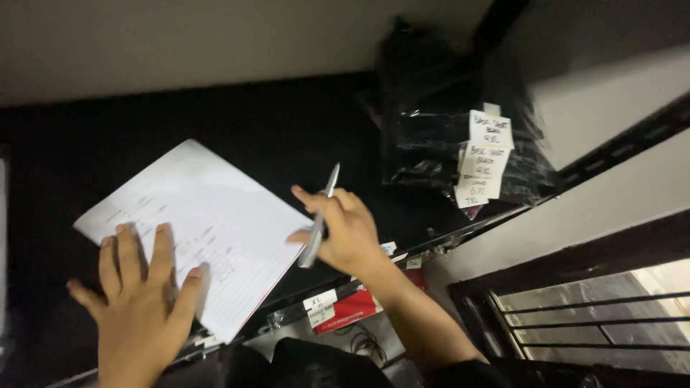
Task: Checking and recording inventory of packaged shirts using a handwritten list and a pen
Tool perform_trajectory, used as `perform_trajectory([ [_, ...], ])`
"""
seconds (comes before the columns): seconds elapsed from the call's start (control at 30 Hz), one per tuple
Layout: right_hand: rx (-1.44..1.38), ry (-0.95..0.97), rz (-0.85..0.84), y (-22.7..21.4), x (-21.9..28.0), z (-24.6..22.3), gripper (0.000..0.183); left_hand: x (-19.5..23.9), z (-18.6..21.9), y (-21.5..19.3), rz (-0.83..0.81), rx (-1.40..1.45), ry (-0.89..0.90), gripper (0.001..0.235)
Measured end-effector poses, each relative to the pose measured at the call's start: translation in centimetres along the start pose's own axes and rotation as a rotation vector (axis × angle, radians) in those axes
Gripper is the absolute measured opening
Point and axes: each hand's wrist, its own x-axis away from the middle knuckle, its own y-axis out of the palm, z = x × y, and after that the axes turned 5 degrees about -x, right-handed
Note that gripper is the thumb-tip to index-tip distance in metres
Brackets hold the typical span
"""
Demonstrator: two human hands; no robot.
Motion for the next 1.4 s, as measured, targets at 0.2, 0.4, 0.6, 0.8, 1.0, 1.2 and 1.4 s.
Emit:
perform_trajectory([
  [0.2, -0.304, -0.017, 0.050, -1.3, -0.2, -1.8, 0.057, 0.2, -2.7, 0.1, -0.071, 0.064, 0.396, 0.068],
  [0.4, -0.989, 0.196, 0.038, -0.4, -0.5, -1.2, 0.063, 0.9, -3.2, -0.5, 0.056, 0.140, 0.443, 0.049],
  [0.6, -1.018, 0.126, -0.313, 1.0, -0.7, -4.9, 0.011, 1.1, -2.4, -0.5, 0.116, 0.047, 0.373, 0.050],
  [0.8, -0.962, 0.434, -0.560, 3.2, -2.4, -5.8, 0.013, 1.2, -2.0, 0.3, 0.247, 0.044, 0.318, 0.047],
  [1.0, -0.914, 0.537, -0.677, 3.8, -4.3, -4.3, 0.016, 1.1, -2.3, 0.0, 0.203, 0.084, 0.346, 0.056],
  [1.2, -0.628, 0.157, -0.741, 1.9, -4.0, -7.7, 0.007, 0.7, -2.5, 0.2, 0.105, 0.093, 0.323, 0.060],
  [1.4, -0.573, 0.191, -0.618, 3.8, -2.2, -5.9, 0.013, 0.7, -2.8, 0.1, 0.107, 0.136, 0.329, 0.057],
])
